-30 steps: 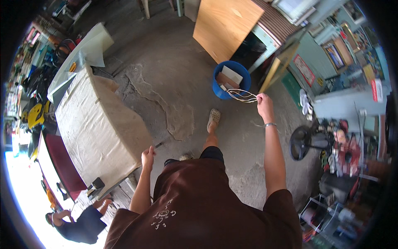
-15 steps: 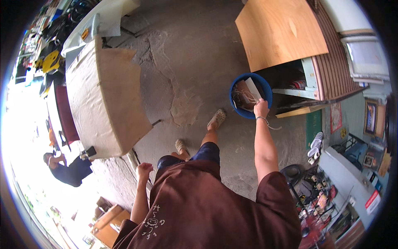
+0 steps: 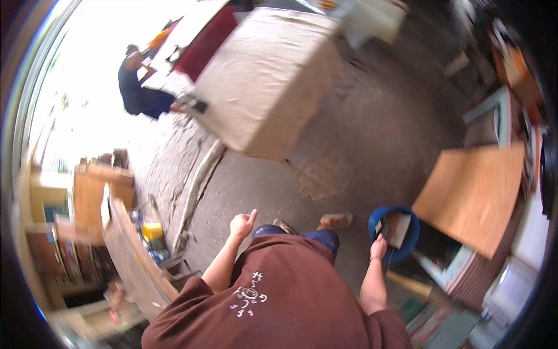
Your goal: The person cuts a wooden board using a cutter and a metal ruler, then carries the cut pieces and a large framed artwork into a different area.
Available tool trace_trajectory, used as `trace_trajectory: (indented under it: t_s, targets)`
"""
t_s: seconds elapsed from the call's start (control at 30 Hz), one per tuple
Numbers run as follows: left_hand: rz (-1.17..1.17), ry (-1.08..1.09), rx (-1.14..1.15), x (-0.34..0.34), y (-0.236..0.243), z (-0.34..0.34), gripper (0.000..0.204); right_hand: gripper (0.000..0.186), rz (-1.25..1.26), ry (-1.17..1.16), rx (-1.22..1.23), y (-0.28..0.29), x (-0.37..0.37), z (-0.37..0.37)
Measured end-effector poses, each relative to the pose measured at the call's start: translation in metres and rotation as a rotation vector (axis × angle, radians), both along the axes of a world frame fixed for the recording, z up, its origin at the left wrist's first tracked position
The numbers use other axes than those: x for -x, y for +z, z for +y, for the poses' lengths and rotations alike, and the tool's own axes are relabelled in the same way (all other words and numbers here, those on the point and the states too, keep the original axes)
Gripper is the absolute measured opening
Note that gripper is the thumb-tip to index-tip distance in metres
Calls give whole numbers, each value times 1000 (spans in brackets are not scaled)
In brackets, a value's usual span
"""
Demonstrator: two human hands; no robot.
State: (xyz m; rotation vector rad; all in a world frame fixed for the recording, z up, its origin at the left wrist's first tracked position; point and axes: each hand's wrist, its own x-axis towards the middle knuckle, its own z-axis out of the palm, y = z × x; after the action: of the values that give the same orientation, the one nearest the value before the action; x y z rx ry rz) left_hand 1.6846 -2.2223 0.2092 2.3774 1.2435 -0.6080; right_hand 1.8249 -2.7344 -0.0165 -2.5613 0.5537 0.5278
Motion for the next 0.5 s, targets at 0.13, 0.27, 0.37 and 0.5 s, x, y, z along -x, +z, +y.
trace_trajectory:
  t_s: [0.13, 0.27, 0.37, 0.5]
  targets:
    - [-298, 184, 235, 124, -31, 40, 23, 48, 256, -98, -499, 20, 24, 91]
    - [-268, 419, 350, 241, -94, 51, 17, 57, 90, 243, -346, 19, 20, 168]
    - [-213, 582, 396, 294, -122, 67, 15, 69, -75, 354, -294, 32, 5, 211]
    - [-231, 1007, 291, 352, -114, 91, 31, 77, -162, 716, -201, 87, 51, 289]
